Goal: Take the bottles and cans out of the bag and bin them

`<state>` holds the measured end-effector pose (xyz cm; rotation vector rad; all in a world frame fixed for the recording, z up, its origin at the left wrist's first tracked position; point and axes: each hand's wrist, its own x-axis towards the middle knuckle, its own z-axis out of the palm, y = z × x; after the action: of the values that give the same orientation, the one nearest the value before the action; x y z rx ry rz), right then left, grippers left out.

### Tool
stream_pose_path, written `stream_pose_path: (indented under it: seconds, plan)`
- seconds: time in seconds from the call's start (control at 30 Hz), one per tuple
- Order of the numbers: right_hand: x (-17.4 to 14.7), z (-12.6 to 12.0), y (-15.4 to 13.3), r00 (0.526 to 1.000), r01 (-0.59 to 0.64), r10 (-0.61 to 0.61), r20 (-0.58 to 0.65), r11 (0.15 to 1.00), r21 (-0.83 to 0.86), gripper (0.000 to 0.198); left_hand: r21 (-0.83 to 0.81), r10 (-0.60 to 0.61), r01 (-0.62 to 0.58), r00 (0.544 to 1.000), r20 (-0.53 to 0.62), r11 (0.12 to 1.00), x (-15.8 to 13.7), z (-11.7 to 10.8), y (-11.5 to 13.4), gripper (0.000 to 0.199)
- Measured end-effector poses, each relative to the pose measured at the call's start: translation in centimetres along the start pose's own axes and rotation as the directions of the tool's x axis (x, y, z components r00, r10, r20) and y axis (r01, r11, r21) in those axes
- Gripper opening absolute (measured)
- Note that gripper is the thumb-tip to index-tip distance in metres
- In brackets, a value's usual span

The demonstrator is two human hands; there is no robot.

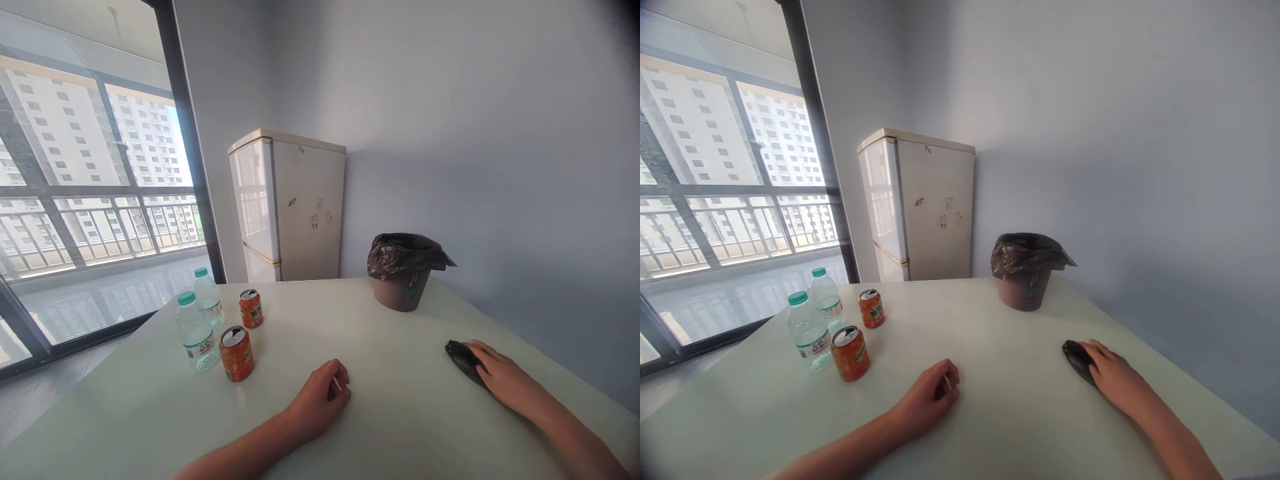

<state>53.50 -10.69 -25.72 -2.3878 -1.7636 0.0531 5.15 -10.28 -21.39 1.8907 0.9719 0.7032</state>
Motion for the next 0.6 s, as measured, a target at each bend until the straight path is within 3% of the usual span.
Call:
stream_pose_path:
  seconds: [0.17,0.27,0.37,0.43,0.5,0.6]
  plan:
    - [-0.3,2.0,-1.8,0.999,0.032,-0.031,0.023,0.998,-0.049,0.078,0.003,-0.001,0.001,1.0,0.009,1.0,0.0,-0.1,-0.1,0.011]
    - [-0.9,1.1,-2.8,0.996,0.021,-0.014,0.084,0.996,-0.081,0.077,-0.005,-0.003,0.003,1.0,0.008,1.0,0.0,0.0,-0.1,0.01]
    - [-1.6,-0.8,-2.6,0.992,-0.007,0.008,0.13,1.0,-0.013,0.077,-0.013,-0.001,0.001,1.0,0.0,1.0,0.0,0.1,-0.3,0.01]
    - [-1.6,-2.3,-2.4,0.997,0.036,-0.04,0.065,0.998,0.054,0.078,-0.006,0.009,-0.009,1.0,0.001,1.0,0.1,0.2,-0.4,0.009]
    - [-0.8,-3.7,-2.6,0.992,0.104,-0.096,-0.078,0.989,0.102,0.073,0.006,0.024,-0.024,1.0,0.0,1.0,0.1,0.2,-0.5,0.01]
    - [2.4,-4.9,-4.0,0.972,0.106,-0.071,-0.224,0.983,0.149,0.066,0.016,0.032,-0.032,0.999,-0.011,0.999,0.1,0.1,-0.5,0.009]
